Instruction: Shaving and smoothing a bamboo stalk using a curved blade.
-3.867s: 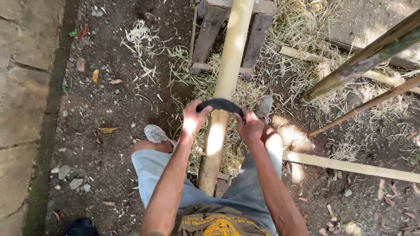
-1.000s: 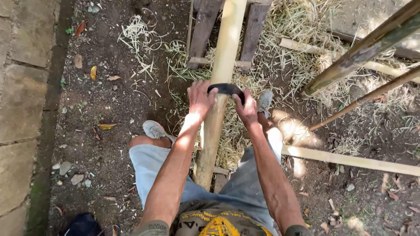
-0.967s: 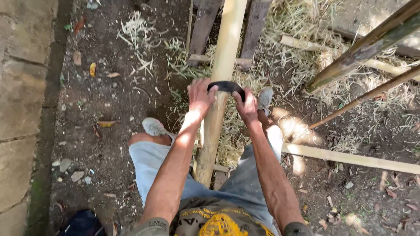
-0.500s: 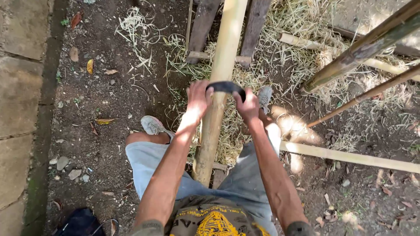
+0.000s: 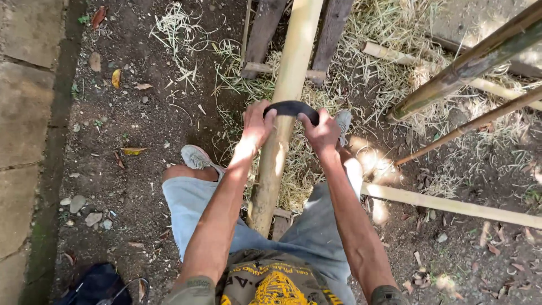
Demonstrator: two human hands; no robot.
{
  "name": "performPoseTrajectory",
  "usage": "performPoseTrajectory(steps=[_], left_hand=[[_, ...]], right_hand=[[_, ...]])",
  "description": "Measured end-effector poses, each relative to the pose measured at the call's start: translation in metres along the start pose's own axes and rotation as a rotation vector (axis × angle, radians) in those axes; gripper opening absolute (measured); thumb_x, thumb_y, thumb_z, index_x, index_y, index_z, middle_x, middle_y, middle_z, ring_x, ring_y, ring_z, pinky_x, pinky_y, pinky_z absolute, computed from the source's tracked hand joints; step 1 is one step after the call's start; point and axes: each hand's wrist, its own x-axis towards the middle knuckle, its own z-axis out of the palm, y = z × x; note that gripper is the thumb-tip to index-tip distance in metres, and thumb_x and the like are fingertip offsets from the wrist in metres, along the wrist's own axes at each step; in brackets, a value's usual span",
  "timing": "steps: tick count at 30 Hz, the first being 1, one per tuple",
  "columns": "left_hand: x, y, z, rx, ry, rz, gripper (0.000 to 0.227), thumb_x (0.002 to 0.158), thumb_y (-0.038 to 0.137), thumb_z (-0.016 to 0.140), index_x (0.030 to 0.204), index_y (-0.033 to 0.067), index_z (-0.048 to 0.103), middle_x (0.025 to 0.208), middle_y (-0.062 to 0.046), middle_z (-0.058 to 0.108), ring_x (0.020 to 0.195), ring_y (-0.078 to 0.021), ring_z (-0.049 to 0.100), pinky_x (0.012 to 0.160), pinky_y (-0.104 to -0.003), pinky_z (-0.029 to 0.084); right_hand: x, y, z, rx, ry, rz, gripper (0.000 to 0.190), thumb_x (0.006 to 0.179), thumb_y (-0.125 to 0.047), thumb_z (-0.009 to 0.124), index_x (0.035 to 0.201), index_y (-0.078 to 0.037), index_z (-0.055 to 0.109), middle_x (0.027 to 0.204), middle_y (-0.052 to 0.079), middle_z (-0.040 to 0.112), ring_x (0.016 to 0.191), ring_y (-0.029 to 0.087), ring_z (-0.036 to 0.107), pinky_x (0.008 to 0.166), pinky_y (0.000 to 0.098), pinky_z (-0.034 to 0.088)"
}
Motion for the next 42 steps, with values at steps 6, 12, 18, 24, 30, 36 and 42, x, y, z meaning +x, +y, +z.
performPoseTrajectory(steps=[6, 12, 18, 24, 30, 36, 42], left_hand=[[-0.069, -0.054, 0.023, -0.003, 0.075, 0.139, 0.025, 0.102, 0.022, 0.061, 0.097, -0.0015, 0.067, 0.091, -0.014, 0.066, 0.08, -0.0267, 0.061, 0.077, -0.04, 0.049], [-0.037, -0.037, 0.012, -0.054, -0.058, -0.05, 0.022, 0.1, 0.021, 0.061, 0.092, 0.0018, 0.066, 0.083, -0.013, 0.064, 0.075, -0.0274, 0.06, 0.073, -0.039, 0.05], [-0.007, -0.037, 0.007, -0.104, -0.029, 0.004, 0.015, 0.097, 0.013, 0.065, 0.097, -0.0016, 0.065, 0.087, -0.016, 0.065, 0.081, -0.0314, 0.064, 0.077, -0.045, 0.051], [-0.075, -0.055, 0.005, -0.156, 0.058, 0.07, 0.011, 0.095, 0.013, 0.067, 0.096, 0.0017, 0.066, 0.084, -0.013, 0.066, 0.072, -0.0288, 0.065, 0.069, -0.042, 0.054], [-0.015, -0.07, 0.027, -0.168, 0.072, 0.052, 0.014, 0.101, 0.012, 0.064, 0.104, -0.0017, 0.063, 0.084, -0.014, 0.063, 0.069, -0.0246, 0.061, 0.058, -0.037, 0.052], [-0.074, -0.057, 0.007, -0.337, -0.036, -0.073, 0.01, 0.098, 0.009, 0.06, 0.094, 0.0005, 0.064, 0.083, -0.012, 0.062, 0.064, -0.0212, 0.058, 0.052, -0.033, 0.052], [-0.06, -0.064, 0.013, -0.289, -0.019, -0.134, 0.013, 0.095, 0.009, 0.06, 0.085, 0.0016, 0.063, 0.073, -0.009, 0.06, 0.058, -0.0193, 0.056, 0.049, -0.035, 0.047]], right_hand=[[-0.065, 0.02, 0.036, 0.045, 0.326, -0.26, 0.048, 0.094, -0.052, 0.073, 0.088, -0.006, 0.058, 0.064, 0.011, 0.064, 0.056, 0.03, 0.065, 0.053, 0.0445, 0.052], [-0.023, 0.011, 0.022, 0.048, 0.224, -0.247, 0.044, 0.093, -0.044, 0.074, 0.083, -0.004, 0.057, 0.059, 0.01, 0.063, 0.045, 0.025, 0.062, 0.043, 0.0421, 0.049], [-0.009, 0.005, 0.021, -0.067, 0.336, -0.302, 0.046, 0.097, -0.047, 0.073, 0.084, -0.005, 0.059, 0.057, 0.01, 0.063, 0.045, 0.023, 0.061, 0.042, 0.0392, 0.049], [-0.066, 0.005, 0.022, 0.036, 0.264, -0.312, 0.045, 0.093, -0.049, 0.07, 0.088, -0.006, 0.06, 0.07, 0.012, 0.068, 0.053, 0.026, 0.066, 0.05, 0.041, 0.052], [0.0, -0.007, 0.005, -0.133, 0.202, -0.255, 0.049, 0.097, -0.053, 0.071, 0.092, -0.006, 0.061, 0.07, 0.011, 0.069, 0.054, 0.025, 0.066, 0.048, 0.0394, 0.053], [-0.068, -0.019, 0.005, -0.075, 0.121, -0.164, 0.048, 0.098, -0.052, 0.066, 0.091, -0.005, 0.062, 0.069, 0.01, 0.068, 0.048, 0.021, 0.063, 0.044, 0.0383, 0.05], [-0.035, -0.014, 0.003, 0.016, 0.048, -0.195, 0.044, 0.099, -0.046, 0.069, 0.092, -0.003, 0.063, 0.072, 0.01, 0.069, 0.047, 0.019, 0.062, 0.042, 0.0361, 0.05]])
